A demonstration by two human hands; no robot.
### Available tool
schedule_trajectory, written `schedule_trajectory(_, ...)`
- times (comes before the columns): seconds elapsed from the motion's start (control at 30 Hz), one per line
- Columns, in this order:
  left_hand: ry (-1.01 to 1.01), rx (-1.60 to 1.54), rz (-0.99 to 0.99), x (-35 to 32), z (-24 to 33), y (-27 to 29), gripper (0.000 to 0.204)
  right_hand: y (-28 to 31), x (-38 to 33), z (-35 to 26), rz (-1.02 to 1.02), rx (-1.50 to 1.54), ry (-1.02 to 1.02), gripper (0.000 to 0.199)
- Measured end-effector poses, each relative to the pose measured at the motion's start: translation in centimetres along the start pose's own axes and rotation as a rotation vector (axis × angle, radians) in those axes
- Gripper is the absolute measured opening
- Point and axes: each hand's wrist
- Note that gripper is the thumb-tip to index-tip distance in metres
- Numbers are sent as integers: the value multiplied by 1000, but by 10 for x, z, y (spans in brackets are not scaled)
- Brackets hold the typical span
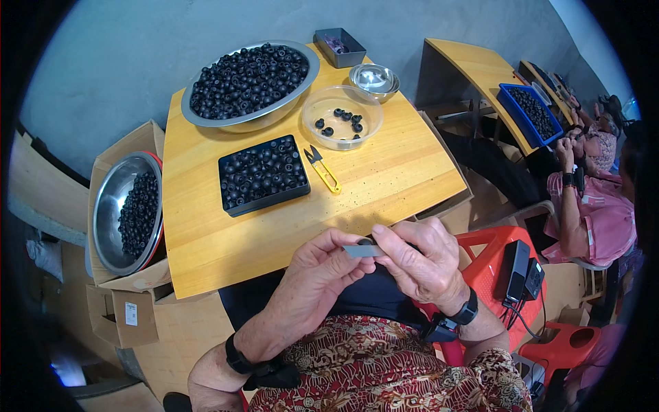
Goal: The worker uses a hand tool to trim and clean small black spherical rubber components at a workstation.
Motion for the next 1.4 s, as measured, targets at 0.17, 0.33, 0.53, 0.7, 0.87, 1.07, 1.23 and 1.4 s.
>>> schedule_trajectory(0.17, 2, 9, -35, 3, -1, 4, 20, -4, -2, 1, 32, 15, 34, 45)
schedule_trajectory(0.33, -61, 54, -133, 7, 0, 9, 16, -11, -8, 7, 49, -6, 99, 47)
schedule_trajectory(0.53, -75, 280, -59, -1, -3, 2, 13, -20, -9, 13, -56, -116, 15, 42)
schedule_trajectory(0.7, -142, 249, -41, 5, 2, -10, 9, -16, -15, 24, 140, 15, -150, 31)
schedule_trajectory(0.87, -57, 24, -104, 8, 0, 7, 14, -5, 1, 5, 223, 257, -282, 35)
schedule_trajectory(1.07, -52, -2, 17, 8, 2, -7, 8, -10, 8, -4, 208, 367, -237, 38)
schedule_trajectory(1.23, -37, -20, 25, 8, 3, -5, 6, -13, 6, -3, 149, 259, -138, 39)
schedule_trajectory(1.4, -50, -27, -42, 8, 3, -4, 8, -13, 5, -4, 171, 236, -93, 40)
Point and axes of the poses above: each hand's wrist, its own x-axis towards the middle knuckle, its own y-axis out of the back of the hand, z = x × y, and after that the axes turned 12 degrees about y, right-handed
